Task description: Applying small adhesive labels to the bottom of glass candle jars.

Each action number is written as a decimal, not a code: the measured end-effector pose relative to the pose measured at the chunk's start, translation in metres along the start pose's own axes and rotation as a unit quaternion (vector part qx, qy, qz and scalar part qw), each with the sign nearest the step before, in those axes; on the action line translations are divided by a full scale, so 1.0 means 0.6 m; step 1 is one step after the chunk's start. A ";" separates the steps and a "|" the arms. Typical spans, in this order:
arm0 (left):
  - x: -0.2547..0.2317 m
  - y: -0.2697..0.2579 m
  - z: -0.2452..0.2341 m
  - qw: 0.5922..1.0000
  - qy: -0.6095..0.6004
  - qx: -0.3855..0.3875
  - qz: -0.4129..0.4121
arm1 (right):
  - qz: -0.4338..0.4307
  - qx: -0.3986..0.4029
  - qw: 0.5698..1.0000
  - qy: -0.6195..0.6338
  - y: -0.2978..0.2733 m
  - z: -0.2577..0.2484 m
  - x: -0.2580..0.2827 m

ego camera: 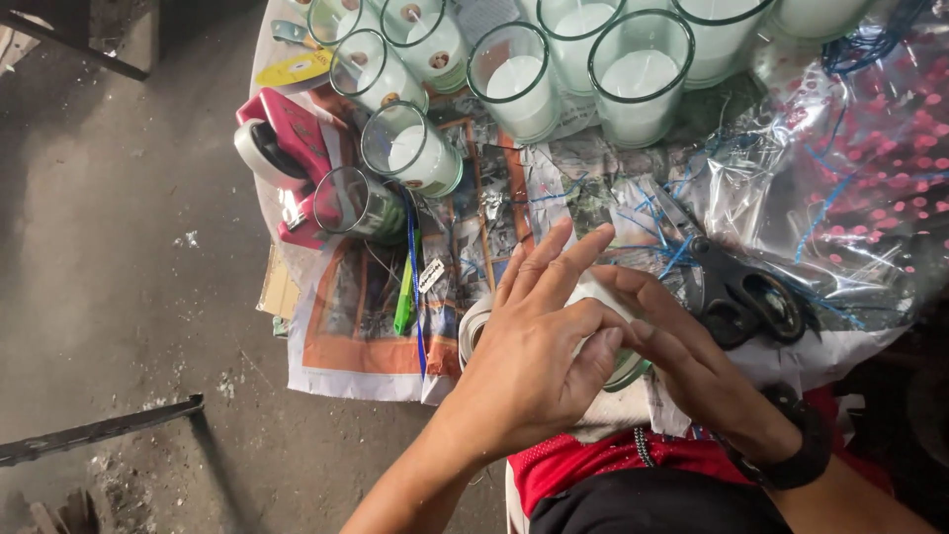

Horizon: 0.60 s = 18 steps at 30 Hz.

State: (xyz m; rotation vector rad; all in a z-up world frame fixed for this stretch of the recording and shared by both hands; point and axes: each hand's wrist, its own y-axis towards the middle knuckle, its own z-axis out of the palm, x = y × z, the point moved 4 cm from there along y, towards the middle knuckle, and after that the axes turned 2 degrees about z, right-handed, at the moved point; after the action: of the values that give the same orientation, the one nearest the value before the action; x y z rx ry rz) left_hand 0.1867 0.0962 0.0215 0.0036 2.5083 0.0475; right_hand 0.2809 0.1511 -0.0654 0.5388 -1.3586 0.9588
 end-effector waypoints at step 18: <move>0.008 -0.005 0.003 0.997 0.075 -0.015 0.003 | -0.013 0.013 0.996 0.084 0.002 0.001 -0.011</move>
State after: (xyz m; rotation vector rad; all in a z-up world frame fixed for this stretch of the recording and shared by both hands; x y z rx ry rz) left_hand 0.1841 0.0934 0.0171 -0.0048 2.6573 0.0908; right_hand 0.2801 0.1498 -0.0721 0.4823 -1.1875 0.9790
